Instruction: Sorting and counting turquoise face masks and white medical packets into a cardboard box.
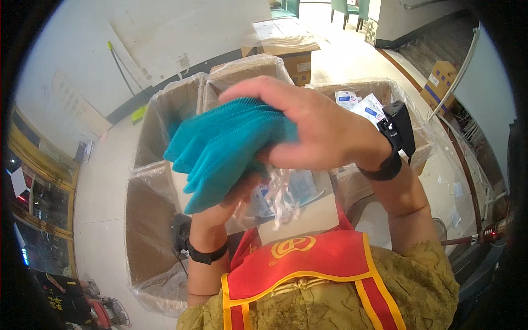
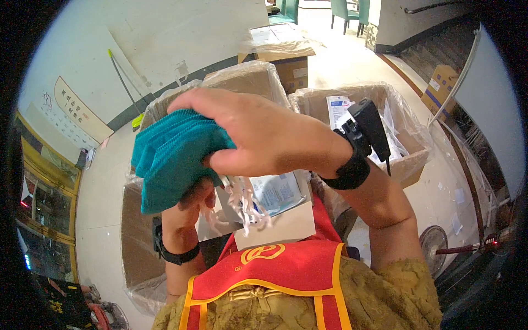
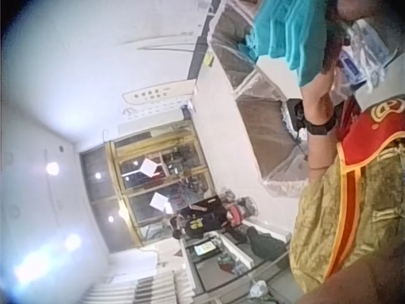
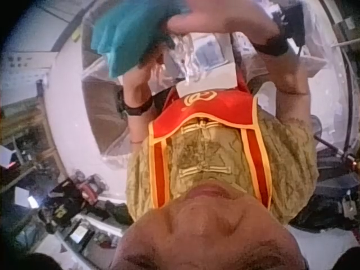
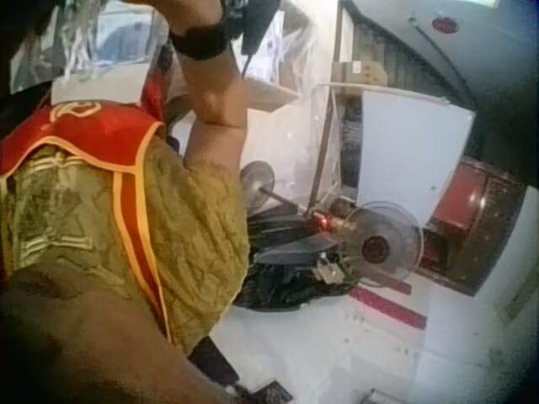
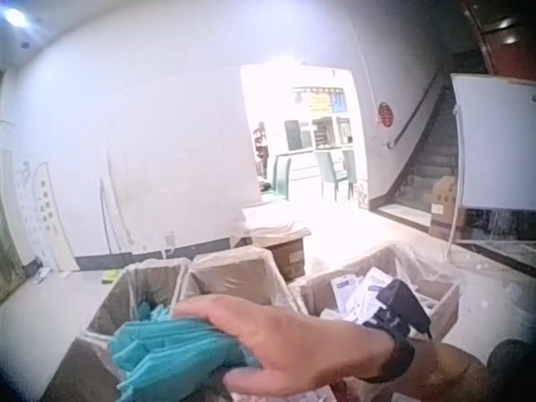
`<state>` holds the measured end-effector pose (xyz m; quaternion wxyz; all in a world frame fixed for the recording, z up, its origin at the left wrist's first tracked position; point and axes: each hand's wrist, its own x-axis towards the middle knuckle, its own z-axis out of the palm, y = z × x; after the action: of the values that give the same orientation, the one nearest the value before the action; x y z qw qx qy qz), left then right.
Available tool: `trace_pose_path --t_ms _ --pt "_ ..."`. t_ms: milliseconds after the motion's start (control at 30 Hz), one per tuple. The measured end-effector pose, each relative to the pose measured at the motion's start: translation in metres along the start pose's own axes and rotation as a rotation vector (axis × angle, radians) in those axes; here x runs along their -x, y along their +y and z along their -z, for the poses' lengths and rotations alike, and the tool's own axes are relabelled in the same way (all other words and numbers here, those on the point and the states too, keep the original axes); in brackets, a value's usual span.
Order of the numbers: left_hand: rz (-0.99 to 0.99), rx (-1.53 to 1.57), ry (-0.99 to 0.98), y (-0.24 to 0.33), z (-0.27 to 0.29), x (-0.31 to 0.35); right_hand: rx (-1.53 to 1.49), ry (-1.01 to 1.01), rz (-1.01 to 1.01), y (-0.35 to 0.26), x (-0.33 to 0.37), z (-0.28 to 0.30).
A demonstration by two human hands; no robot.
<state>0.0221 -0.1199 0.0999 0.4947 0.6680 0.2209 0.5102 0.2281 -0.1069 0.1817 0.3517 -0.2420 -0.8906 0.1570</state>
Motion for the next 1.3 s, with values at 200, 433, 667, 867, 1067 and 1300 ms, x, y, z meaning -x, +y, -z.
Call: trace_pose_path --t_ms 200,433,667,867,1067,1300 --pt "-0.044 0.141 0.268 0.001 -0.014 -0.008 -0.831 0.285 -0.113 0.035 0.027 -0.039" --pt "0.006 0.260 0.545 0.006 0.005 -0.007 -0.580 -0.110 -0.500 0.030 0.035 -0.055" --pt "0.060 0.889 0.358 -0.015 0.056 0.000 -0.496 -0.249 -0.592 0.025 0.064 -0.050" --pt "-0.081 1.110 0.115 -0.020 0.033 0.002 -0.555 -0.362 -0.563 0.031 0.065 -0.072" --pt "-0.105 0.661 -0.446 0.005 0.053 -0.001 -0.248 -0.289 -0.274 0.045 0.063 -0.055" --pt "0.041 -0.505 -0.487 0.035 0.040 0.027 0.092 -0.389 -0.165 0.022 0.051 -0.038"
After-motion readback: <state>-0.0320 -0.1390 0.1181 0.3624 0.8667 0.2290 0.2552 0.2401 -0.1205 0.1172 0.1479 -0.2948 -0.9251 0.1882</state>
